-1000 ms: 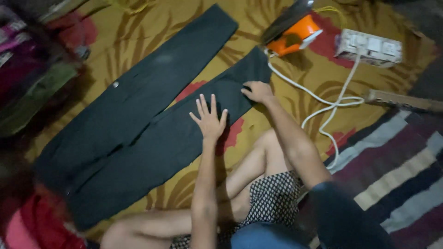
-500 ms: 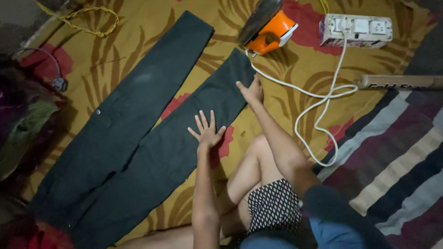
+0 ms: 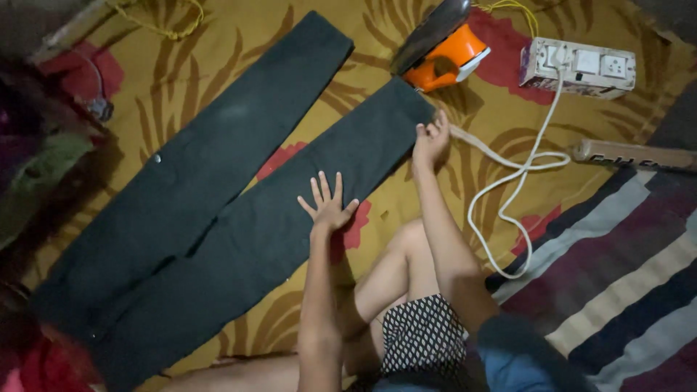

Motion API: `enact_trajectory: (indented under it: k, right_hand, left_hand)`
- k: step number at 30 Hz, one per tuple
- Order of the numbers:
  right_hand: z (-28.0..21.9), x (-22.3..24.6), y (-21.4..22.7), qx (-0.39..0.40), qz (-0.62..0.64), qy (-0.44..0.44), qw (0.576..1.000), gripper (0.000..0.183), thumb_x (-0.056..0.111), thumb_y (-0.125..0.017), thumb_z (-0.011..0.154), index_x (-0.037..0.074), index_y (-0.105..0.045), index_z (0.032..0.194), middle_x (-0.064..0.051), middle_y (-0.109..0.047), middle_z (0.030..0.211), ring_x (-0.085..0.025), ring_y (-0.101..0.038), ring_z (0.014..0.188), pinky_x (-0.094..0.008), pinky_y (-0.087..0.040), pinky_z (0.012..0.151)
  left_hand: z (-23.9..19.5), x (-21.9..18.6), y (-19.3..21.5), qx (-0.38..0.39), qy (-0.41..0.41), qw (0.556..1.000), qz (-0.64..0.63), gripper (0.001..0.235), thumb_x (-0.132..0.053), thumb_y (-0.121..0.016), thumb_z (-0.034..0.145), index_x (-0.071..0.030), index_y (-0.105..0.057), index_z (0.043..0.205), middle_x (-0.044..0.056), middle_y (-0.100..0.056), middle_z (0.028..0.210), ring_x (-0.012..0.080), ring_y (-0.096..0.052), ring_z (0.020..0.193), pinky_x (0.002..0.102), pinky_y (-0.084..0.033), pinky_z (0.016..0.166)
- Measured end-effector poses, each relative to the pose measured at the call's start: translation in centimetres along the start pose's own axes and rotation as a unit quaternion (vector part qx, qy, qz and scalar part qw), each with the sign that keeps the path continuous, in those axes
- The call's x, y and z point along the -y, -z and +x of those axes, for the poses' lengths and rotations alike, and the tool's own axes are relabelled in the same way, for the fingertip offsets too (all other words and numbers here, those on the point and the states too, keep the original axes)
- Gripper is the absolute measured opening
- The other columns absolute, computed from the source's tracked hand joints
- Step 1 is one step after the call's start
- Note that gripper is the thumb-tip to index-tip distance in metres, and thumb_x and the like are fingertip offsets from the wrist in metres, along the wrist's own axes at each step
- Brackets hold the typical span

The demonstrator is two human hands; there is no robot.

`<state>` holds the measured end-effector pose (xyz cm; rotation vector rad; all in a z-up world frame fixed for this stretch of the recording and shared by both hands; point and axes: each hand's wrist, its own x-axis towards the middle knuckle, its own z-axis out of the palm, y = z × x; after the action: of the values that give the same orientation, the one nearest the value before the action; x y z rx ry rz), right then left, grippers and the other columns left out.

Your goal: The recorder is ironing a pair of dark trousers using an electric iron on a flat padded surface.

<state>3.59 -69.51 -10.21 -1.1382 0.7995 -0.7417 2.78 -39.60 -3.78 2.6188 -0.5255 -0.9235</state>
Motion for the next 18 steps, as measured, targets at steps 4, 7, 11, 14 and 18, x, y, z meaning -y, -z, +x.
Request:
enact_trajectory:
  k: [4,7,11,14,18]
  right_hand:
    - [-1.8,1.9,-0.5,-0.163,-0.163,0.167,0.958,0.067,0.003,-0.072,0.091,0.012,-0.044,0.15,-0.007,-0.062,0.118,-0.022,-0.068,0.098,-0.036,-0.055,0.088]
    - [-2.1,3.1,-0.7,-0.197,-0.267,0.156,0.93,0.069,0.006,-0.077,0.088,0.008,-0.042,0.148,-0.015,-0.055,0.118,-0.025,-0.063,0.097,-0.037,-0.053,0.088]
    - [-2.8,4.7,-1.5,-0.18,-0.324,0.256,0.893,0.061,0.005,-0.078,0.094,0.012,-0.05,0.148,-0.013,-0.058,0.124,-0.025,-0.062,0.107,-0.04,-0.052,0.094]
    - [0.0,6.6,-2.2,-0.177,-0.193,0.202,0.944,0.062,0.014,-0.079,0.096,0.013,-0.049,0.15,-0.013,-0.059,0.125,-0.026,-0.059,0.103,-0.04,-0.054,0.089]
    - [6.6,10.8,-0.7,-0.108,-0.162,0.224,0.955,0.082,0.023,-0.092,0.087,0.006,-0.04,0.148,-0.018,-0.049,0.141,-0.027,-0.055,0.121,-0.04,-0.048,0.101]
  left_hand:
    - [-0.1,-0.1,0.1,-0.006,0.007,1.0,0.005,0.098,-0.069,-0.052,0.092,-0.033,0.002,0.166,0.01,0.025,0.171,0.0343,0.025,0.157,0.076,0.019,0.112]
    - [-0.1,-0.3,0.2,0.002,0.01,1.0,0.004,0.099,-0.069,-0.053,0.092,-0.032,0.003,0.165,0.011,0.027,0.17,0.034,0.026,0.156,0.076,0.02,0.111]
    - [-0.1,-0.2,-0.1,0.015,0.011,1.0,-0.003,0.1,-0.068,-0.054,0.091,-0.033,0.004,0.165,0.011,0.029,0.169,0.0342,0.028,0.155,0.076,0.021,0.11]
    - [0.0,-0.1,0.1,-0.004,0.001,1.0,-0.006,0.1,-0.069,-0.053,0.091,-0.032,0.004,0.165,0.011,0.028,0.17,0.0339,0.026,0.156,0.076,0.019,0.111]
    - [-0.4,-0.4,0.2,-0.001,0.009,1.0,-0.004,0.103,-0.07,-0.055,0.09,-0.032,0.004,0.166,0.011,0.026,0.171,0.0342,0.025,0.157,0.076,0.018,0.112]
